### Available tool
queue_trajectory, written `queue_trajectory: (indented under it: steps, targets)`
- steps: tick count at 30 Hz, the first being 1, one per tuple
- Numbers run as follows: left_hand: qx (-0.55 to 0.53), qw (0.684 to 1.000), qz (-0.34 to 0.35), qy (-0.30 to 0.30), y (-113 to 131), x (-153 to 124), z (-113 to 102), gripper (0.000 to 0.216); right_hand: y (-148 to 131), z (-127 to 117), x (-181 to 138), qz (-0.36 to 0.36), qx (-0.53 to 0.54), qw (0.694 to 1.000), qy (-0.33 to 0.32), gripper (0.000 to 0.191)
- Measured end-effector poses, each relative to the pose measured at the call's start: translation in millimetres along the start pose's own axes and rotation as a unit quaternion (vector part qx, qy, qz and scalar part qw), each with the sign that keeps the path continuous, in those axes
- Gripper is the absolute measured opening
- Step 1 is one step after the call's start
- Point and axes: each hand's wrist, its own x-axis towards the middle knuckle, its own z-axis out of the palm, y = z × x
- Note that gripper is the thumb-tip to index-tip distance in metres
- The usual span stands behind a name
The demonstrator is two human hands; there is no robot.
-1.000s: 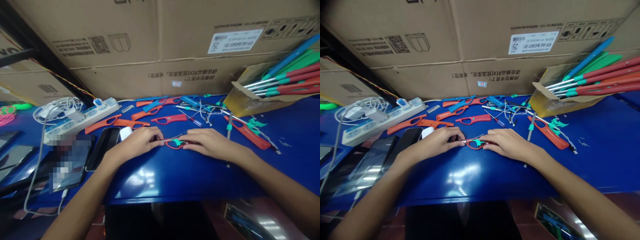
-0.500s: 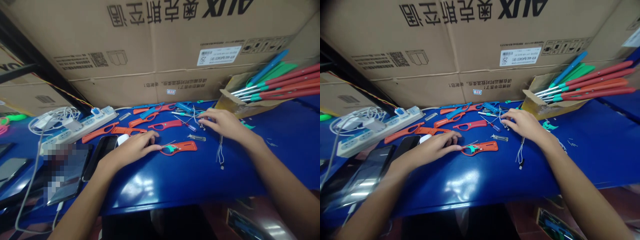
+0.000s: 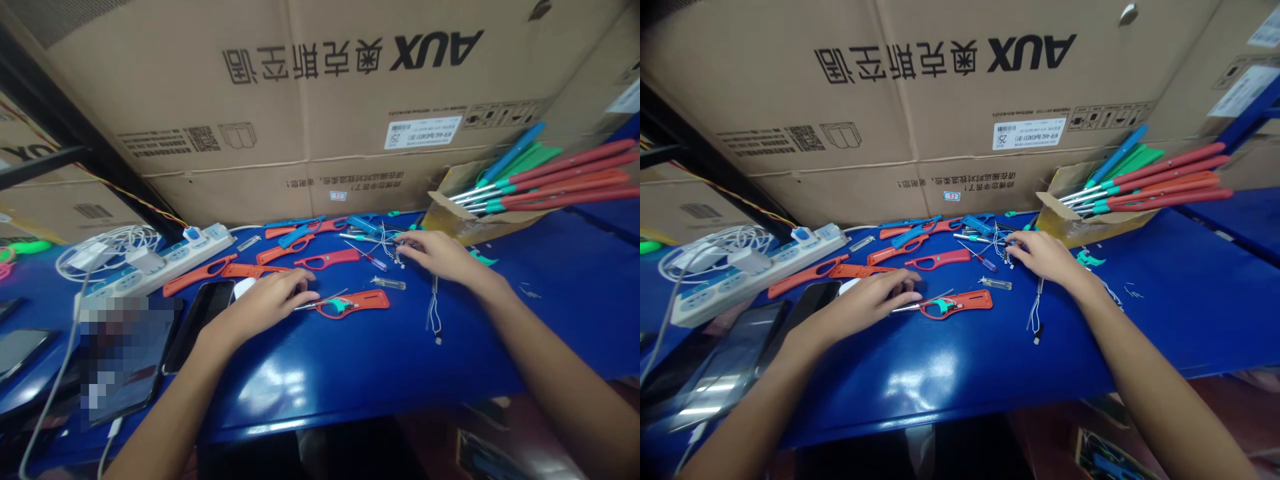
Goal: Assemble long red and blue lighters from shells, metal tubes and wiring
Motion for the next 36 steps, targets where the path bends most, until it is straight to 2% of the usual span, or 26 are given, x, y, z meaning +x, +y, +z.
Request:
queue_trajectory:
  steps: [4,6,10,12,18,23,25,27,30,36]
  targets:
    - [0.003,1.000,0.010,0.002,2.8,0.2,-0.5,0.034,2.6,-4.9,-0.3,-0.005,0.012,1.000,0.021,0.035]
    - [0.004,1.000,0.015,0.000,3.0,0.2,-0.3,0.033,2.1,-9.2,-0.8,-0.026,0.029,0.999,0.008,0.033]
    - [0.003,1.000,0.019,-0.003,1.9,0.7,0.6,0.032,-7.4,-13.9,-3.9,-0.099,0.102,0.984,-0.104,0.035]
    - [0.003,1.000,0.019,-0.002,1.6,0.8,0.7,0.033,-16.5,-10.8,-6.6,-0.126,0.094,0.979,-0.133,0.036]
    - [0.029,0.999,0.042,0.017,3.0,2.1,1.2,0.031,-46.4,4.6,-14.3,-0.156,0.040,0.980,-0.118,0.023]
    - [0.058,0.993,0.069,0.074,16.0,10.3,15.9,0.026,-62.2,4.4,-18.5,-0.207,0.147,0.964,-0.081,0.021]
    - [0.057,0.989,0.041,0.132,25.1,14.9,26.4,0.027,-68.0,1.9,-21.0,-0.219,0.194,0.949,-0.118,0.021]
    - [0.050,0.986,0.036,0.158,33.9,18.5,36.5,0.027,-73.4,-0.3,-23.8,-0.218,0.207,0.938,-0.173,0.020]
    - [0.061,0.988,0.034,0.137,42.8,20.6,46.6,0.030,-79.2,0.3,-27.2,-0.204,0.187,0.940,-0.202,0.016]
    - [0.002,0.993,0.017,0.119,45.6,19.2,51.8,0.019,-81.5,12.3,-27.7,-0.200,0.188,0.949,-0.156,0.007]
